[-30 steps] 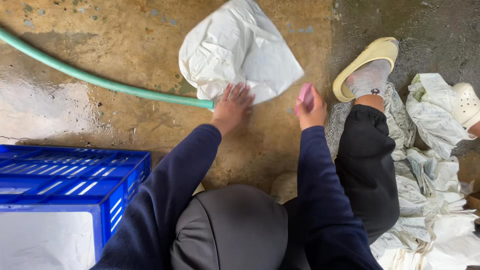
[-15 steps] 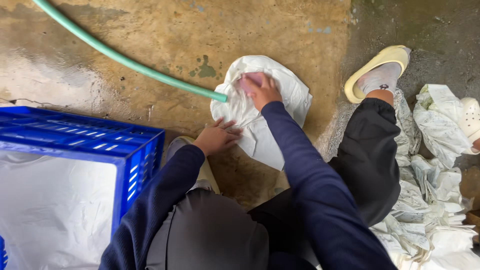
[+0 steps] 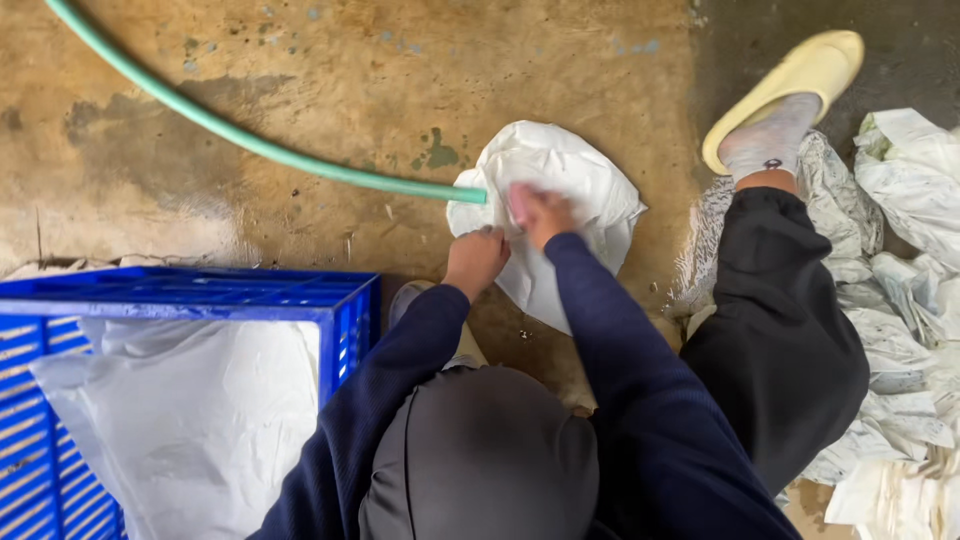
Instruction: The person scrubs a white plastic bag on a wet concrete floor using a pink scrubber and water from a green hose. They repeatedly rub the bag, rinse it, and place it into a blue crate.
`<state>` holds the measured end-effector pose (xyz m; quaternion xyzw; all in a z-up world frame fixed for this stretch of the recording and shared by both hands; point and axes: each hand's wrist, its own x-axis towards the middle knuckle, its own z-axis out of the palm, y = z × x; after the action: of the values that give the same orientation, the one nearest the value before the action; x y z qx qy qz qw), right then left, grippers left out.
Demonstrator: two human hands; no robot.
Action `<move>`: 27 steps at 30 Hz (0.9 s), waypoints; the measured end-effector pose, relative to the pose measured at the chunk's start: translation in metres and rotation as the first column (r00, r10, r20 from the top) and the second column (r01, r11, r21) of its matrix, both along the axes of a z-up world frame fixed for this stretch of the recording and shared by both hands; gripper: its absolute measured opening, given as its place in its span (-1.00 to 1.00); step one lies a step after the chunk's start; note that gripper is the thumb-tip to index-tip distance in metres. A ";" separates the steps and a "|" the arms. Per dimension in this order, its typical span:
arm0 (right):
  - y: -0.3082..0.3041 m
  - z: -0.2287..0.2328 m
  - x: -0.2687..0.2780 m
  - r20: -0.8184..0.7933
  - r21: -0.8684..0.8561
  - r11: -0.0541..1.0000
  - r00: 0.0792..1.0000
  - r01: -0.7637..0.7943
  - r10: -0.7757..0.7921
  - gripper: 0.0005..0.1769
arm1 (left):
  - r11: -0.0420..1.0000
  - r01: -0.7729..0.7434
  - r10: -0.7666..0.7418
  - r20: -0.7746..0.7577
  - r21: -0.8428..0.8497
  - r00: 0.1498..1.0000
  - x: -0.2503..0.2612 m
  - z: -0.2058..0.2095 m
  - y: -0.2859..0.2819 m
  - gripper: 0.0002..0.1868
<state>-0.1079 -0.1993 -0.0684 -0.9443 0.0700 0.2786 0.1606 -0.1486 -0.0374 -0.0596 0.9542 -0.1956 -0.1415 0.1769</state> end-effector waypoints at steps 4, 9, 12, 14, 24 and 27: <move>0.017 0.061 -0.014 -0.083 -0.050 0.956 0.955 -0.290 0.286 -0.52 | 0.996 -0.056 0.057 0.009 -0.068 0.998 -0.009 0.021 0.001 -0.57; -0.031 0.035 0.061 0.123 -0.180 0.962 0.966 -0.204 0.228 -0.30 | 0.993 0.086 -0.087 0.019 0.077 0.996 -0.026 -0.019 0.007 -0.37; -0.015 0.044 0.054 -0.110 0.504 0.725 0.867 0.470 -0.485 -0.43 | 0.988 0.125 -0.138 0.164 0.090 0.977 -0.025 -0.023 0.012 -0.50; -0.017 0.017 0.021 0.047 0.308 0.951 0.999 0.000 -0.015 -0.49 | 0.992 0.116 -0.116 -0.011 0.040 0.993 -0.010 -0.008 0.013 -0.52; -0.027 0.013 0.098 0.003 -0.087 0.973 0.977 -0.214 0.215 -0.41 | 0.965 0.155 -0.144 -0.066 0.211 0.987 -0.003 -0.006 -0.003 -0.38; -0.001 0.089 0.066 -0.295 0.281 0.867 0.897 0.411 -0.329 -0.11 | 0.968 0.167 -0.146 -0.119 0.188 0.982 -0.013 -0.025 -0.003 -0.31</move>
<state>-0.0423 -0.2000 0.0209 -0.8313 0.2210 0.3607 0.3605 -0.1611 -0.0407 -0.0850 0.9399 -0.2459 -0.2230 0.0798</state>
